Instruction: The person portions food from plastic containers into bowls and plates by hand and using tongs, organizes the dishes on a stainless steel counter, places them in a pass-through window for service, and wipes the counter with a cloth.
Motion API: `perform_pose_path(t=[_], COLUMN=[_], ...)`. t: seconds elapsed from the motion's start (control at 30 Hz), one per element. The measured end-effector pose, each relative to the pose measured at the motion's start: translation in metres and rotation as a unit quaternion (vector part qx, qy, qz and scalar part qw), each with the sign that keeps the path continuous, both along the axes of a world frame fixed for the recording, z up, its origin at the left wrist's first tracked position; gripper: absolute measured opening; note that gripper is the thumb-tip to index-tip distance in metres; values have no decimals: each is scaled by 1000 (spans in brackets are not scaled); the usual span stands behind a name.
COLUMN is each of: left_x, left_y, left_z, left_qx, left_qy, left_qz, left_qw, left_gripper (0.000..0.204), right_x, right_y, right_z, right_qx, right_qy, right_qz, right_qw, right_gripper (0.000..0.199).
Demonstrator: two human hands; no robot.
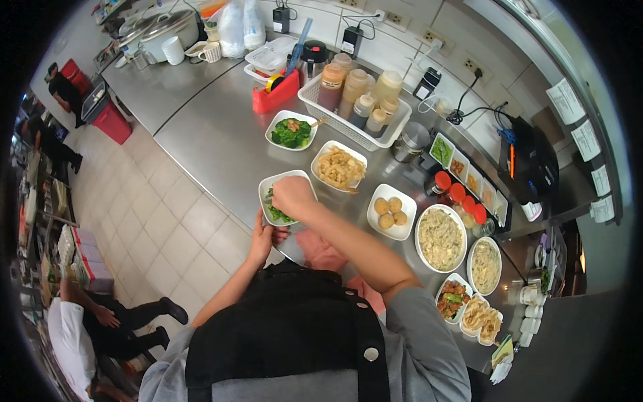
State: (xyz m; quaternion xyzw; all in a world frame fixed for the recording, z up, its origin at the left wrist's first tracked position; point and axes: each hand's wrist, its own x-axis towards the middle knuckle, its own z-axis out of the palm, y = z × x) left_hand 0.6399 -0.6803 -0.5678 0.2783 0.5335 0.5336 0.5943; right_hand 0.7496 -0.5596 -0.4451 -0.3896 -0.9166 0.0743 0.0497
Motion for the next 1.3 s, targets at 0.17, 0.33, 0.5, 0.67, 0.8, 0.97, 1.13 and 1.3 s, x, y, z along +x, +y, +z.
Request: perform_pose_path(t=[0.17,0.33,0.5,0.67,0.8,0.97,1.13,1.3], left_x=[2,2,36,77,92,92,93,73], left_y=[-6,-21,-37,-27,-17,-22,-35,-50], left_z=[-6,-28,0,12,10,21,18,5], left_qx=[-3,-62,62,306,322,249,160,37], left_qy=[-11,39,266,485,497,536,456,260], left_qz=[37,-1,-105,-139,-151,-129,-62,71], left_qw=[999,997,956,808,792,796,873,962], left_gripper=[62,41,16,19,13,18,24,22], right_x=[49,170,311,423,496,573,630,588], right_y=[1,3,-33,-63,-50,13,37,13], right_z=[43,71,60,44,33,6,-3,21], right_qx=[-114,-131,-97,110,269,229,81,19], right_qy=[110,313,388,354,274,88,-46,58], right_qz=[-57,-208,-324,-529,-623,-742,-758,-527], right_qw=[986,918,857,763,681,623,646,848], right_gripper=[25,37,36,37,38,40,63,44])
